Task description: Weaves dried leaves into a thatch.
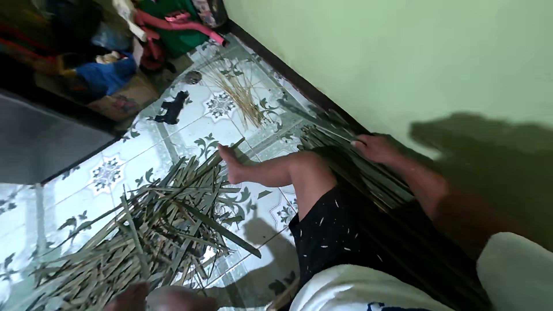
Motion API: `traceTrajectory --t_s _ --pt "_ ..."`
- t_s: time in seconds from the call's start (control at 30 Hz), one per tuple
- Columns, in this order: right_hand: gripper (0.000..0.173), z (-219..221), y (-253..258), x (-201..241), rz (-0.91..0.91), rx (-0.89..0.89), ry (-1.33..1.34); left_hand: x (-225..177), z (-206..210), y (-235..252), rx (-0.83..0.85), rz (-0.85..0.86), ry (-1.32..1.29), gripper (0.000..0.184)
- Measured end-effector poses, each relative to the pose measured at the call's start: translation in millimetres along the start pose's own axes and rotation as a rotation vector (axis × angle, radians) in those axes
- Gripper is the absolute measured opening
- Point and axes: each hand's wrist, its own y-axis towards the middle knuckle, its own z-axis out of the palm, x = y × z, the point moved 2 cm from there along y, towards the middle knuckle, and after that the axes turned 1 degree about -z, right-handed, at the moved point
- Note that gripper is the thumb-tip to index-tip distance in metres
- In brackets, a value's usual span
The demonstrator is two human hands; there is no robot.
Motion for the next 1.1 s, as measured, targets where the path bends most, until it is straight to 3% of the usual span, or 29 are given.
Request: traceTrajectory --t_s 0.13,0.27,0.4,0.47,0.63,0.7,0.77,0.8,0.87,1.0,1.1 --pt "0.039 -31.3 2.7 117.1 -0.392 0.095 -0.227 -32.5 -52.4 2.9 -0.241 0.094 -0.179 0.056" --pt "0.028 -23.0 -17.5 262.5 -0.716 0.173 -0.535 -83.3 -74.4 -6.2 -0.502 0.334 -0.341 0.031" --pt "0.021 6.9 -62.8 383.5 -1.044 0.235 -0.801 -105.1 -64.7 4.3 -0.258 0.4 -0.563 0.067" --pt "0.02 14.6 -80.6 429.5 -1.212 0.213 -0.897 -102.7 -52.1 7.4 -0.1 0.414 -0.689 0.074" --pt "0.014 35.9 -101.4 513.7 -1.563 0.115 -0.97 -86.8 -31.6 4.1 0.019 0.432 -0.846 0.034" --pt "0.015 43.5 -108.8 528.2 -1.78 -0.042 -0.743 -73.5 -26.5 8.4 -0.011 0.358 -0.979 0.026" --pt "0.021 52.3 -112.5 527.4 -1.901 -0.231 -0.35 -57.4 -23.8 13.9 -0.049 0.261 -1.181 0.026" --pt "0.026 61.1 -111.2 518.9 -1.858 -0.26 -0.12 -50.0 -24.5 15.1 -0.067 0.215 -1.263 0.027" --pt "0.031 95.1 -101.7 489.7 -1.619 -0.15 0.262 -39.0 -26.8 17.8 -0.109 0.149 -1.407 0.028" --pt "0.043 206.5 -97.9 428.1 -1.004 0.516 0.435 -36.0 -33.4 23.5 -0.169 0.071 -1.616 0.027" --pt "0.038 276.7 -116.2 396.6 -0.762 0.742 0.674 -41.4 -29.0 32.0 -0.225 0.028 -1.619 0.028"
